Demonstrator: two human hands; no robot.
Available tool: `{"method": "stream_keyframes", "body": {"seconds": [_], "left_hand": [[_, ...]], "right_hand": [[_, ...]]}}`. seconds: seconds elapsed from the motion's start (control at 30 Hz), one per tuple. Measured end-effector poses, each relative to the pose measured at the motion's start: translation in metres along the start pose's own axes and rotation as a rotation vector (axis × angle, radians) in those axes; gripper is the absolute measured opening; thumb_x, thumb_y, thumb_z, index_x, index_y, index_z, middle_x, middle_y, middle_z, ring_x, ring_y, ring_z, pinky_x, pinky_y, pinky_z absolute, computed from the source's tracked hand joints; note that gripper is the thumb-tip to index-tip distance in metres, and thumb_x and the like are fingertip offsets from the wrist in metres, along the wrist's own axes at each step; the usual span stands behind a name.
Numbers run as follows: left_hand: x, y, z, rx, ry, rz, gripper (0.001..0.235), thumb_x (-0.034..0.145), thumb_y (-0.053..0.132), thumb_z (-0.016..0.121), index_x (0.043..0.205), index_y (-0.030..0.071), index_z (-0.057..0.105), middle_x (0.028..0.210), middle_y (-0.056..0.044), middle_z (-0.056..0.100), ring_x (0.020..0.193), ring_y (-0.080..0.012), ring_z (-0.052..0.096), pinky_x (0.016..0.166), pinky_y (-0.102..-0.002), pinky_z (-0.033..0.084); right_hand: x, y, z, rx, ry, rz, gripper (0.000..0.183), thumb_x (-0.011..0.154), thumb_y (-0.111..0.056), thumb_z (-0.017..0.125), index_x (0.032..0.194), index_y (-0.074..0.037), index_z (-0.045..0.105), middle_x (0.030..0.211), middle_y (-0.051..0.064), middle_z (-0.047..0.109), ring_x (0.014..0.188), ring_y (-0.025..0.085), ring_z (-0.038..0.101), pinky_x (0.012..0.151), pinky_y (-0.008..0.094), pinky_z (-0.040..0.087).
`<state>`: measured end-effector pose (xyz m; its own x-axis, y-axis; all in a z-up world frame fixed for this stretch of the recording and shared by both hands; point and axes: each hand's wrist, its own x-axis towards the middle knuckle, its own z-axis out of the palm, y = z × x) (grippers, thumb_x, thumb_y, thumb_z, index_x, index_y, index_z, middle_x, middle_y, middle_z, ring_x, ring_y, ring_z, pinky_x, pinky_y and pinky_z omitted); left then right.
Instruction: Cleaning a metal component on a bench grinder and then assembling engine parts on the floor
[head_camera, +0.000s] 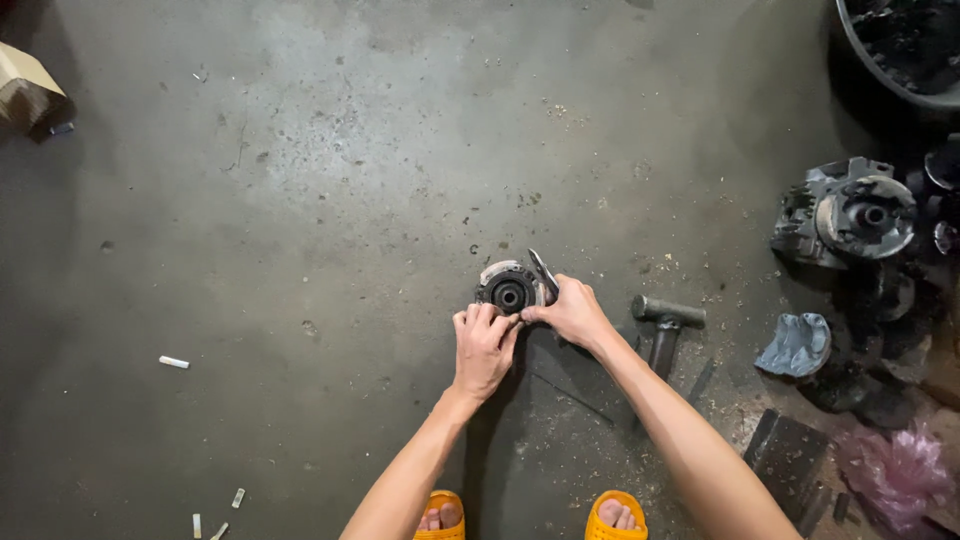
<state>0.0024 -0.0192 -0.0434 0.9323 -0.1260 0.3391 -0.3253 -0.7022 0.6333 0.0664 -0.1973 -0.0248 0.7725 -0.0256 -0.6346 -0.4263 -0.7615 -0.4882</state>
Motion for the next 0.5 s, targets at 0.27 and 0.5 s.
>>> {"method": "stream_keyframes", "body": {"seconds": [0.27, 0.5], "left_hand": [[-0.008, -0.011, 0.002, 0.088, -0.042, 0.025, 0.022, 0.077, 0.027, 0.082, 0.096, 0.025, 0.071, 0.108, 0.001, 0.064, 0.114, -0.0277, 0.054, 0.103, -0.056, 0.036], [-0.009, -0.016, -0.002, 0.116, -0.09, 0.046, 0.023, 0.076, 0.029, 0.083, 0.096, 0.027, 0.071, 0.104, 0.005, 0.065, 0.112, -0.0231, 0.053, 0.104, -0.053, 0.037]], "right_hand": [[-0.013, -0.002, 0.0, -0.03, 0.101, 0.011, 0.063, 0.056, -0.048, 0.097, 0.086, -0.003, 0.065, 0.083, 0.024, 0.072, 0.095, 0.043, 0.073, 0.08, 0.051, 0.057], [-0.071, 0.018, 0.001, 0.0, 0.157, -0.082, 0.042, 0.103, -0.039, 0.057, 0.083, -0.002, 0.064, 0.079, 0.028, 0.069, 0.089, 0.047, 0.071, 0.07, 0.057, 0.049]]}}
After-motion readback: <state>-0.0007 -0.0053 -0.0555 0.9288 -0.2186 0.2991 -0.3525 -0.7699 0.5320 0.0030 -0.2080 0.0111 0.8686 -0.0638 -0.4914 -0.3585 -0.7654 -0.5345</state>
